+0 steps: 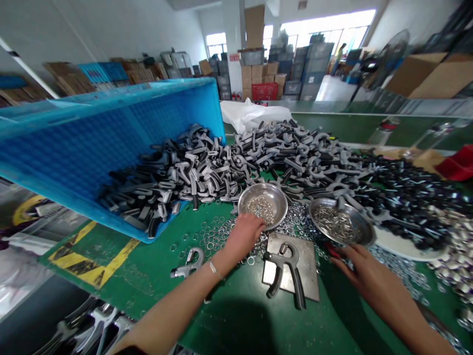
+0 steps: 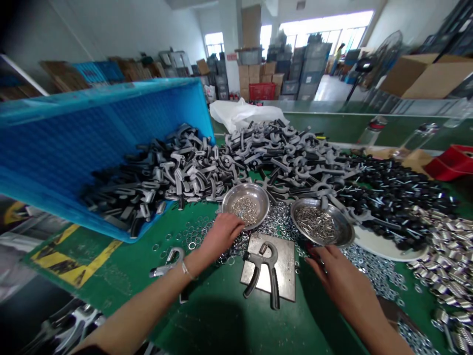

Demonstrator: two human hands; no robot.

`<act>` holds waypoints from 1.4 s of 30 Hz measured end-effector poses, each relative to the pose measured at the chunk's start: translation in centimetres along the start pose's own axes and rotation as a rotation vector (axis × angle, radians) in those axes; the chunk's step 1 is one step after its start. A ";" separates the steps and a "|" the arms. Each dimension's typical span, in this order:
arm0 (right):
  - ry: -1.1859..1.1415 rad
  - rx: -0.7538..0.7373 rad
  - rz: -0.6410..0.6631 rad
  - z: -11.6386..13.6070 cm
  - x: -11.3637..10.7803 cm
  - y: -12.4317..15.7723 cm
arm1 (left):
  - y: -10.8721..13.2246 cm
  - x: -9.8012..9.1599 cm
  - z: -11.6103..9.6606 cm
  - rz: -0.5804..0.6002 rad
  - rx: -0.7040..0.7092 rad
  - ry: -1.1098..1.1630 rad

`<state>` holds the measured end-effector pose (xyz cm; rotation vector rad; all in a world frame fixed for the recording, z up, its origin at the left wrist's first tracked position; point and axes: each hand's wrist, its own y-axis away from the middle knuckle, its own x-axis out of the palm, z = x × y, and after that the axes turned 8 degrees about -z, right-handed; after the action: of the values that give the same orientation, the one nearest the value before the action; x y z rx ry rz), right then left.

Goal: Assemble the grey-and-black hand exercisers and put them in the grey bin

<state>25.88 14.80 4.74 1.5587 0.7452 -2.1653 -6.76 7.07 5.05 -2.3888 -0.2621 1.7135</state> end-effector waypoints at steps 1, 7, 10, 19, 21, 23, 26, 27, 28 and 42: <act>-0.027 -0.075 -0.012 1.5 -0.4 -1.3 | -1.6 -0.4 1.2 0.020 -0.014 -0.108; 0.123 -0.400 0.059 12.4 2.5 -12.6 | -7.0 0.1 4.6 0.099 -0.030 -0.221; 0.147 -0.391 0.104 14.0 5.0 -16.3 | -6.4 0.7 4.8 0.068 -0.039 -0.201; 0.064 -0.240 0.125 12.7 8.0 -17.1 | -5.4 1.6 5.6 -0.110 -0.186 0.119; 0.000 -0.201 0.106 12.9 8.3 -17.3 | -5.6 1.5 5.5 -0.148 -0.230 0.212; -0.089 -0.167 0.081 13.0 8.3 -17.6 | -5.3 1.0 4.9 -0.171 -0.266 0.303; -0.266 -0.125 0.041 12.8 7.5 -18.0 | -3.0 -0.1 3.3 -0.170 -0.289 0.408; -0.335 -0.110 0.028 12.6 7.0 -17.9 | -1.8 -0.4 2.6 -0.159 -0.297 0.456; -0.407 -0.092 0.017 12.2 6.4 -17.6 | -0.4 -0.7 2.0 -0.144 -0.311 0.512; -1.230 0.499 0.266 6.4 2.8 1.9 | 4.4 2.2 -5.6 -0.025 0.007 0.289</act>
<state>21.20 9.40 3.27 0.1874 -0.3909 -2.5764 -0.63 3.08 3.68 -2.5735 -0.2389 1.3321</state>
